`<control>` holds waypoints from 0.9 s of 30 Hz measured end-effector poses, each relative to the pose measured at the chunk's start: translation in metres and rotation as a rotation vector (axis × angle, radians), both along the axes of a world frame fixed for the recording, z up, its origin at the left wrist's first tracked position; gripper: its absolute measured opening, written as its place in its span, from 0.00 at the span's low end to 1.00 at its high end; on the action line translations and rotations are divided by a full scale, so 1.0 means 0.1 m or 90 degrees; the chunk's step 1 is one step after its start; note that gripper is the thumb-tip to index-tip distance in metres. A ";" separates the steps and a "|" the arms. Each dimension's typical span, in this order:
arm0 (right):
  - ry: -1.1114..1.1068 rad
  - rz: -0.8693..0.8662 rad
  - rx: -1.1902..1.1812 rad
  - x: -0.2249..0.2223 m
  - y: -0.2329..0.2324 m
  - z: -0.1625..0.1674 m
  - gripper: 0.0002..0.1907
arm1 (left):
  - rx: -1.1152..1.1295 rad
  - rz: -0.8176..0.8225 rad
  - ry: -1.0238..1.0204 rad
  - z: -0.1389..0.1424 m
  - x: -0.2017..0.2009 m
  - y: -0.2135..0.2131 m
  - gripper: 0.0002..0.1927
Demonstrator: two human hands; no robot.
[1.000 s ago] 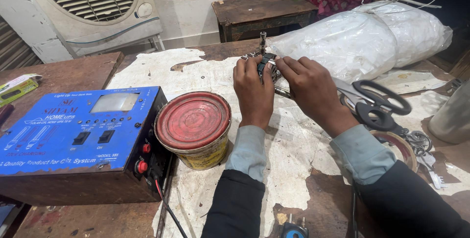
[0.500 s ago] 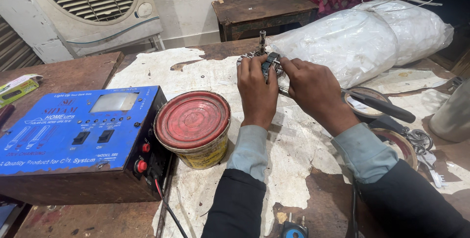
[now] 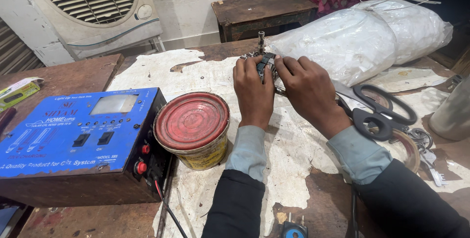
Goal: The person sits at a workbench fitting dark rectangular brush blocks into the slots of a motor armature assembly, pressing each block into place around the shaft and turning the part as they work. Near the end they pick up a pair of scissors and cut at the assembly.
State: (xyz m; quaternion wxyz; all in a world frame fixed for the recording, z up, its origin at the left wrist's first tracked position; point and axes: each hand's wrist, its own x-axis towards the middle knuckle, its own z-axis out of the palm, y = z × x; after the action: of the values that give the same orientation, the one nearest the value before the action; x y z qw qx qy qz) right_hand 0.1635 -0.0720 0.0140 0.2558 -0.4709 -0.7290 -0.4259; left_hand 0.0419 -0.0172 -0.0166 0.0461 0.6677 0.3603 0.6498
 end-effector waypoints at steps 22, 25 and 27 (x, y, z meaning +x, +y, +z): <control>0.176 0.063 -0.176 0.09 -0.01 0.16 0.08 | -0.013 0.005 0.015 -0.08 0.11 0.07 0.12; 0.179 0.063 -0.181 0.07 -0.03 0.21 0.07 | -0.024 0.021 -0.004 -0.09 0.14 0.15 0.10; 0.187 0.044 -0.198 0.07 -0.02 0.20 0.08 | -0.083 0.039 -0.065 -0.09 0.07 0.22 0.11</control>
State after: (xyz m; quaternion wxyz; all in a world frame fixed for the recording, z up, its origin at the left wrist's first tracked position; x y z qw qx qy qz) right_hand 0.1701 -0.0745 0.0343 0.2982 -0.5361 -0.7566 -0.2264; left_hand 0.0494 0.0052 -0.0253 0.0878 0.6179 0.4190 0.6595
